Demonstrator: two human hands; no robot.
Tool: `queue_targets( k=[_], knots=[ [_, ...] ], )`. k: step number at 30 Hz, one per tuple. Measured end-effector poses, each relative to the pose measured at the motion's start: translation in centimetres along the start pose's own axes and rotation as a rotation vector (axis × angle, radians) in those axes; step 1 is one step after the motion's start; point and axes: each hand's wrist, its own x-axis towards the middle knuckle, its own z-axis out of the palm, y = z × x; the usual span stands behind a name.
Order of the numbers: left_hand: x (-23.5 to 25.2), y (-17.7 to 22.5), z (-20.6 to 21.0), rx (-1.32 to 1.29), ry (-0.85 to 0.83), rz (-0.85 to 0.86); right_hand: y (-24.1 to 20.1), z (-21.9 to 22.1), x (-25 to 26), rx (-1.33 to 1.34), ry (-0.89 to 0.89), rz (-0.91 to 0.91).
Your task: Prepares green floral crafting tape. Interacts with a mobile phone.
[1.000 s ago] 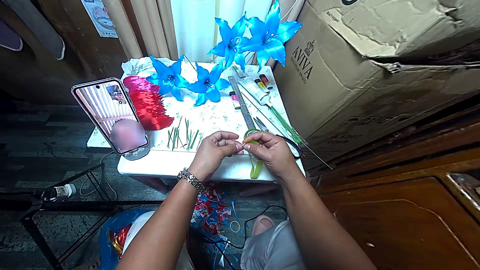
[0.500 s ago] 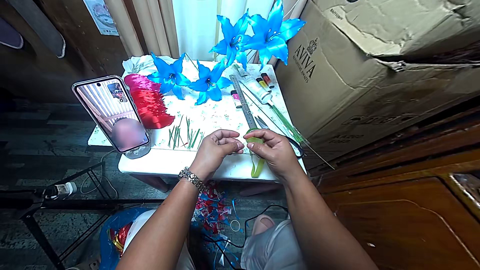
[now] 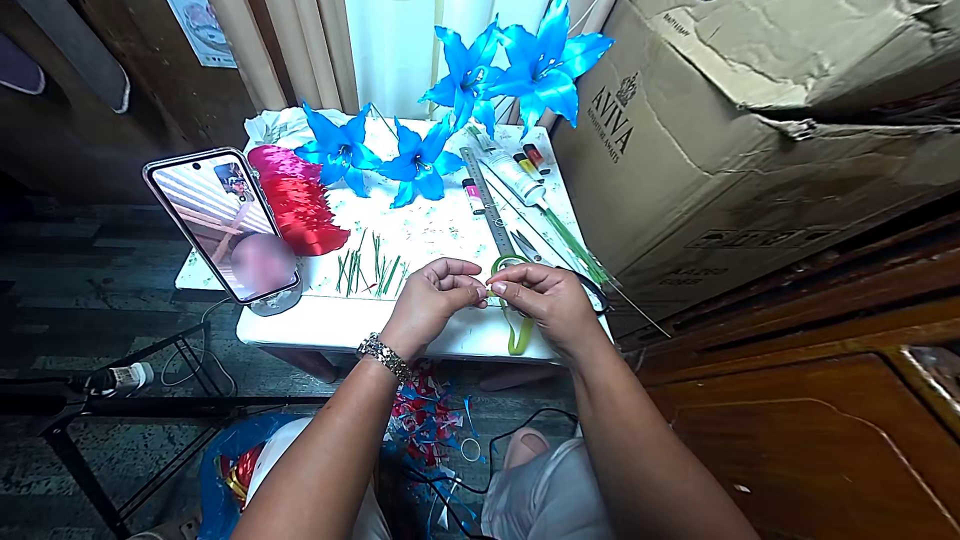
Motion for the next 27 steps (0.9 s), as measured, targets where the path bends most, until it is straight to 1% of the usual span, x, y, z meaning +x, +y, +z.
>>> queue_targets(
  k=[8, 12, 17, 22, 24, 25, 27],
  knots=[
    [-0.1, 0.1, -0.1, 0.019, 0.007, 0.009, -0.3, -0.1, 0.0, -0.025, 0.015, 0.021],
    [-0.2, 0.1, -0.1, 0.037, 0.006, 0.006, 0.2, 0.0, 0.1, -0.032, -0.024, -0.004],
    [-0.5, 0.4, -0.2, 0.103, -0.031, 0.007, 0.3, 0.1, 0.2, -0.068, -0.026, -0.029],
    [-0.5, 0.8, -0.8, 0.164, -0.029, -0.010, 0.1, 0.6, 0.5, -0.098, 0.025, 0.023],
    [-0.8, 1.1, -1.3, 0.290, 0.002, 0.033, 0.2, 1.0, 0.6, -0.108, 0.036, 0.022],
    [-1.2, 1.4, -1.9, 0.387, 0.033, 0.086, 0.3, 1.2, 0.7, -0.111, 0.040, 0.022],
    [-2.6, 2.7, -3.7, 0.586, 0.150, 0.257, 0.5, 1.3, 0.8, -0.106, 0.049, 0.024]
  ],
)
